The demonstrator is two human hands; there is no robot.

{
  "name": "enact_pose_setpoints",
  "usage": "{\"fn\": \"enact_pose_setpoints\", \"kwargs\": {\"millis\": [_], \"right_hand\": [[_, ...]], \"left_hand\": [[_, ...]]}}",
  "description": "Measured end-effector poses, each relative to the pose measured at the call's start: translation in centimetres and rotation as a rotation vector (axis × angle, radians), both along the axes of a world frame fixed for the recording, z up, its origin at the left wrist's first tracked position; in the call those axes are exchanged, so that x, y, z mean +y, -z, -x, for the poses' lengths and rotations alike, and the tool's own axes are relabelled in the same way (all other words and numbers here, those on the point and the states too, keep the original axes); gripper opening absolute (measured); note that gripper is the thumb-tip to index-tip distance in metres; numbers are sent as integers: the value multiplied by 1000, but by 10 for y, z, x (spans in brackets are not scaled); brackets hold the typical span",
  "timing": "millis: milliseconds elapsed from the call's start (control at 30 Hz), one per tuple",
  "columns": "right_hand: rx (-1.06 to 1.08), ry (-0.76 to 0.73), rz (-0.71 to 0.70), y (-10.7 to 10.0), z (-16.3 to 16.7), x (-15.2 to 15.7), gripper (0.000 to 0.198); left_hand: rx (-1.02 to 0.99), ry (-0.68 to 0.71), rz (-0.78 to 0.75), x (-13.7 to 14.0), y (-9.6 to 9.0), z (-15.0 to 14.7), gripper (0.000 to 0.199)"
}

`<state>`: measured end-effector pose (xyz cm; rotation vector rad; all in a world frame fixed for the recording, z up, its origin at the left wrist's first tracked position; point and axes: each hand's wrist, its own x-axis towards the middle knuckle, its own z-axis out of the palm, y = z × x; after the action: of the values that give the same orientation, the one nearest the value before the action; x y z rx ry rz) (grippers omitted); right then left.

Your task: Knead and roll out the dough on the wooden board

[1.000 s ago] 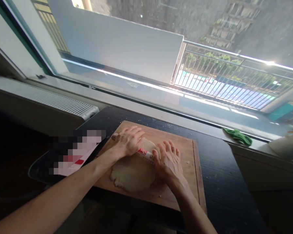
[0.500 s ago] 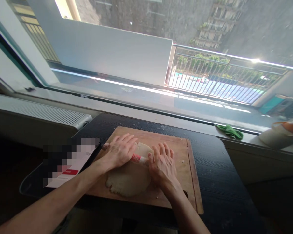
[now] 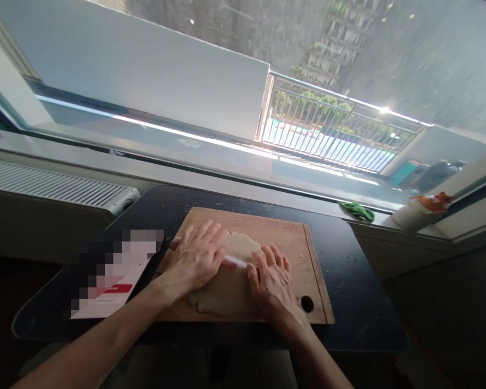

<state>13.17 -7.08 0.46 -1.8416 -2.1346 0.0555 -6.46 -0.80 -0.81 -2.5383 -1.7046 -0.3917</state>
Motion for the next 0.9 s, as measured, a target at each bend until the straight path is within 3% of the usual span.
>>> {"fn": "enact_pose_setpoints", "kwargs": {"millis": [100,300,367,567,633,800,900], "right_hand": [[-9,-22,-26,2,3,-3,37],[-15,122,6,-6,-6,58,42],[-12,96,9,-5,-5,50,41],[-4,-100,-15,7,1,-26,47],[-10,-101,-29,7,0,-20,49],[-32,0,-13,-2,-8,36,45],[-26,-19,-4,-3,-9,28,44]], "left_hand": [[-8,24,14,-9,3,7,50],[-65,-99,88,42,-2,-19,51],[-54,-74,68,33,-3,-18,51],[11,24,-37,-37,0,9,49],[12,3,-59,-32,1,7,50],[-3,-78,-48,20,-1,-18,49],[-2,-64,-42,10,-1,-15,50]]}}
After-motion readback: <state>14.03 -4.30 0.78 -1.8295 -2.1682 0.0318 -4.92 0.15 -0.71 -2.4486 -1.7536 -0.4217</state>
